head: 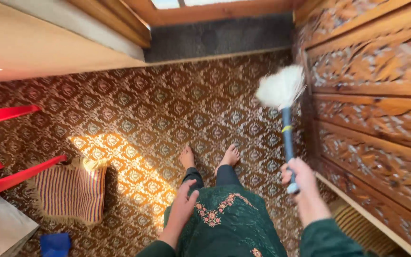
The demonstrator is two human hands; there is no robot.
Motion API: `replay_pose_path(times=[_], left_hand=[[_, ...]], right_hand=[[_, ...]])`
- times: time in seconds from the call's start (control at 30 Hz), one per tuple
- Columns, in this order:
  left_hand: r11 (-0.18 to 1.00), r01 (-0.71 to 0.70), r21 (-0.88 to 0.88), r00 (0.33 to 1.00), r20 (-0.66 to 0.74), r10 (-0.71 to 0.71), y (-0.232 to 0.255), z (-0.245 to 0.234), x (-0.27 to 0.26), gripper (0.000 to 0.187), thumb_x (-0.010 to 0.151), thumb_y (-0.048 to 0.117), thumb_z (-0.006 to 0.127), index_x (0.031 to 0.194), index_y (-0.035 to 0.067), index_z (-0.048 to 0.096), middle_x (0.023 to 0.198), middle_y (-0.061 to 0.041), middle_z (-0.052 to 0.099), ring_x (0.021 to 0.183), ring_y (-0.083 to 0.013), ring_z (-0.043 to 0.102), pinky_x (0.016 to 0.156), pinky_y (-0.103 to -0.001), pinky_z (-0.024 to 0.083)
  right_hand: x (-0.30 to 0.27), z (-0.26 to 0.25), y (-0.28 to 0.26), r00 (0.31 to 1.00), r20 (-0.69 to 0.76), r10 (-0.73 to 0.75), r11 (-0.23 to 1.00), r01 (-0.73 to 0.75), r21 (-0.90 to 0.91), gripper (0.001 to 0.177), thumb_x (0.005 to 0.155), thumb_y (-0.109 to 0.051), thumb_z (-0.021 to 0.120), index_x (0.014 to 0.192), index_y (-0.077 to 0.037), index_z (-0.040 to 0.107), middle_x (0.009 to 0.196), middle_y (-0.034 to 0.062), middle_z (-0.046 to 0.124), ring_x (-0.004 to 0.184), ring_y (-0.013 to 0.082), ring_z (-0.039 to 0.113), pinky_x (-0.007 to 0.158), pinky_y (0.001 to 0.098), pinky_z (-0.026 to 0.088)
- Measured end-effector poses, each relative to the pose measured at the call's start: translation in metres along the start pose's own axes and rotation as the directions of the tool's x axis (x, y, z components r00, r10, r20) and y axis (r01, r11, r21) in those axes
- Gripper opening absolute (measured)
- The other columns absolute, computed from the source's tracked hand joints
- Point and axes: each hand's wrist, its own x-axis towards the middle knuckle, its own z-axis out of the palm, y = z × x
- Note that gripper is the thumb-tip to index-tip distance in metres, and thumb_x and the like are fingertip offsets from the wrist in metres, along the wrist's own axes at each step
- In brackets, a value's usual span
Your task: Sweeping a patterned carpet floor using a broom and dustpan, and adjusting rugs.
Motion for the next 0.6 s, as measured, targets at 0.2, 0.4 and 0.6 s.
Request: replay_pose_path(times=[0.2,0.4,0.6], left_hand=[[0.960,-0.106,-0.260,0.975,0.164,0.152,-0.012,0.076,-0.035,0.046,0.100,0.030,0.063,0.141,0.008,0.057,0.130,-0.011,0.066,0.119,-0.0183,0.061,0.099,-0.028,0.048],[0.766,0.380,-0.519,0.848,0.526,-0.064,0.051,0.072,-0.110,0.033,0.101,0.031,0.064,0.112,-0.001,0.069,0.086,-0.012,0.063,0.065,-0.0188,0.053,0.058,-0.030,0.042],[0.451,0.493,-0.744,0.866,0.471,-0.171,-0.019,0.054,-0.140,0.022,0.085,0.012,0.060,0.083,-0.009,0.069,0.072,-0.017,0.068,0.063,-0.0257,0.068,0.062,-0.035,0.058]], right_hand=[[-0.126,0.032,0.064,0.935,0.295,0.197,0.974,-0.222,0.054,0.011,0.094,-0.011,0.059,0.098,-0.009,0.049,0.078,0.0047,0.057,0.056,0.0095,0.054,0.045,0.0251,0.046],[-0.216,0.037,0.125,0.807,0.553,0.208,0.968,-0.087,-0.237,0.026,0.096,-0.018,0.060,0.119,-0.010,0.052,0.082,0.0034,0.062,0.057,0.0120,0.059,0.049,0.0262,0.049],[-0.245,-0.032,0.177,0.709,0.701,0.072,0.815,0.364,-0.452,0.053,0.098,-0.026,0.060,0.149,-0.013,0.049,0.086,0.0009,0.064,0.066,0.0082,0.061,0.058,0.0231,0.052]])
